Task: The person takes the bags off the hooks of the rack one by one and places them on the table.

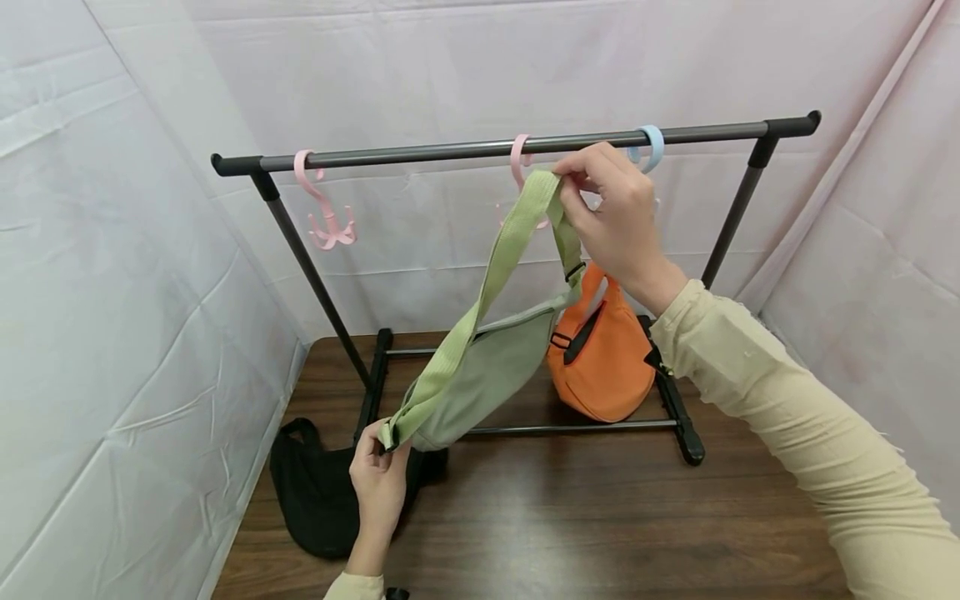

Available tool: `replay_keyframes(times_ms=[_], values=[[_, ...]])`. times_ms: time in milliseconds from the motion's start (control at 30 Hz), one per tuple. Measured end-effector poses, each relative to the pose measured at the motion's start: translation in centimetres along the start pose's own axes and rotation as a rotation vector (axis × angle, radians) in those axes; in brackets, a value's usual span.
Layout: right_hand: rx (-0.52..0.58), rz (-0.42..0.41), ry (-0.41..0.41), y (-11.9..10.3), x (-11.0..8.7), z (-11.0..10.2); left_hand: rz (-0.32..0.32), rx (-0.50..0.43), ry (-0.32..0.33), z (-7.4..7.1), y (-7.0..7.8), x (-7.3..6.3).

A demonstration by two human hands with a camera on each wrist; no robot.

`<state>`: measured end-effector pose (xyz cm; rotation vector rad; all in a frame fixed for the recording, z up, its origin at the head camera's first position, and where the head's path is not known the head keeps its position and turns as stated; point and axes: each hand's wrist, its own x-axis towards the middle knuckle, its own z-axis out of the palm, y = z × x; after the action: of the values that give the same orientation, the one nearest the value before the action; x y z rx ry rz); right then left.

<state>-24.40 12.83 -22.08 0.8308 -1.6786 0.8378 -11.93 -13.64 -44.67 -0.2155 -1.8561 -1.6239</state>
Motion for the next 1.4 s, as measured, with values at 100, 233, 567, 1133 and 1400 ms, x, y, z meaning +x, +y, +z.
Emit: replay_keyframes(times_ms=[100, 233, 567, 1133, 1400], values=[[-0.002, 0.007, -0.028, 0.3, -0.2, 0.3, 0.031, -0.008, -0.027, -0.4, 0.6, -0.1], [-0.015, 0.008, -0.086, 0.7, -0.7, 0.7, 0.104, -0.031, -0.074, -0.8, 1.1, -0.2], [-0.021, 0.061, -0.181, 1.0, -2.7, 2.6, 0.277, -0.099, -0.095, -1.6, 1.2, -0.7], [-0.043, 0.124, -0.324, 1.6, -7.0, 6.0, 0.273, -0.077, -0.095, -2.2, 0.4, -2.2], [-0.1, 0.191, -0.462, 2.1, -9.4, 7.1, 0.266, -0.052, -0.11, -2.0, -0.1, -2.8]])
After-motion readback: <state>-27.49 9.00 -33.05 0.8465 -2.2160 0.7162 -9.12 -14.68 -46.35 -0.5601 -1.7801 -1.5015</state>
